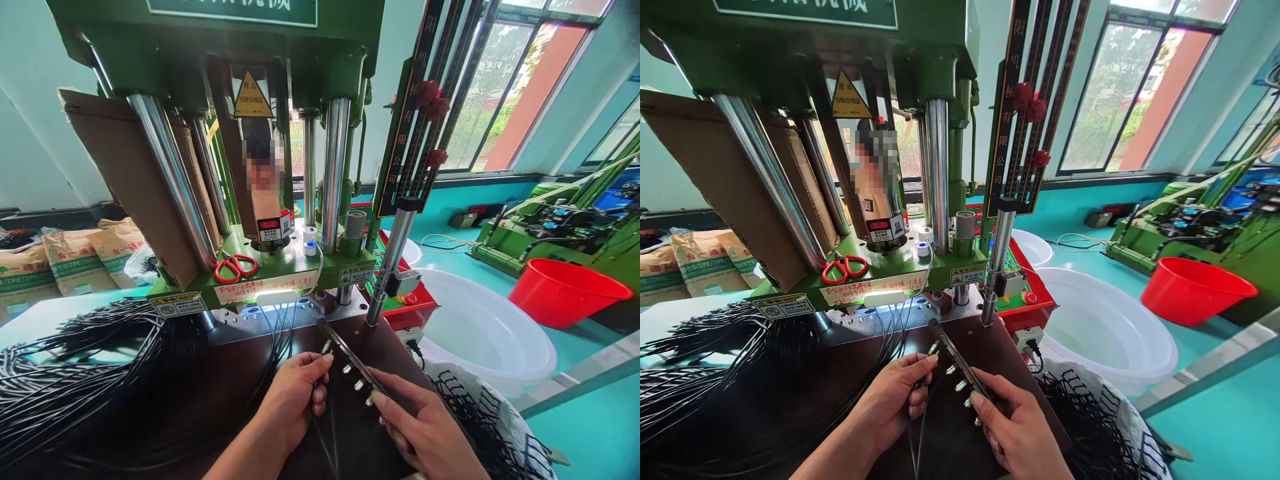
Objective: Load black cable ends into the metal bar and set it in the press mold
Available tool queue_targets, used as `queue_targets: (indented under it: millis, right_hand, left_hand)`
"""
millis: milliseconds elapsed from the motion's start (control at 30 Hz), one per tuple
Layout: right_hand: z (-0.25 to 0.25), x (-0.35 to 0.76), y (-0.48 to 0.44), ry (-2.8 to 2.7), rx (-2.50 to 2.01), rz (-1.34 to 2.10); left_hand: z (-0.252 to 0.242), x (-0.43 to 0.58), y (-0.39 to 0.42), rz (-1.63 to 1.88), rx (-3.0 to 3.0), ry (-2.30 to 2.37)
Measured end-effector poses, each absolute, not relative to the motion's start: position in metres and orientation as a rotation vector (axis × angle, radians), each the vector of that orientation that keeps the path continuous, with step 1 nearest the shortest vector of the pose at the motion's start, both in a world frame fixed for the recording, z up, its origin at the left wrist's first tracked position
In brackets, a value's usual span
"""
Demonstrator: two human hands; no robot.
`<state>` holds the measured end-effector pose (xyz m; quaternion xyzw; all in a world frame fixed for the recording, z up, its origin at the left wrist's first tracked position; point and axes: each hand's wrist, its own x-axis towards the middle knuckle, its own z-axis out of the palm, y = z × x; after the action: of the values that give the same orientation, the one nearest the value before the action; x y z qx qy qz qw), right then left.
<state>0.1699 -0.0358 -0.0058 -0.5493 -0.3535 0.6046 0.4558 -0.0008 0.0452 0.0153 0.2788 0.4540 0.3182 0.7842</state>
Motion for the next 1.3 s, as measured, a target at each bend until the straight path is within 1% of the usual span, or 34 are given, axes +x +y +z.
queue_targets:
  millis: [533,733,833,967,1067,1167,1233,1300]
  right_hand:
    - [-0.004,0.167,-0.039,-0.952,-1.369,1.464]
    - [0.005,0.158,-0.041,-0.879,-1.366,1.336]
    - [0.0,0.16,-0.041,-0.955,-1.4,1.339]
    - [-0.01,0.166,-0.039,-1.109,-1.452,1.213]
    - [-0.01,0.169,-0.039,-1.106,-1.428,1.31]
    - [-0.008,0.17,-0.04,-0.95,-1.361,1.452]
    - [-0.008,0.17,-0.039,-0.917,-1.355,1.461]
    - [-0.008,0.168,-0.038,-0.925,-1.357,1.443]
  left_hand:
    - [0.014,0.003,0.052,0.619,0.772,1.008]
    - [0.016,0.004,0.051,0.616,0.794,1.038]
    - [0.019,0.007,0.05,0.629,0.816,1.068]
    - [0.019,0.012,0.051,0.619,0.829,1.078]
    - [0.02,0.008,0.053,0.612,0.876,1.087]
    - [0.028,-0.005,0.056,0.712,0.948,1.146]
    - [0.035,-0.017,0.057,0.773,0.918,1.163]
    - [0.039,-0.027,0.056,0.732,0.871,1.113]
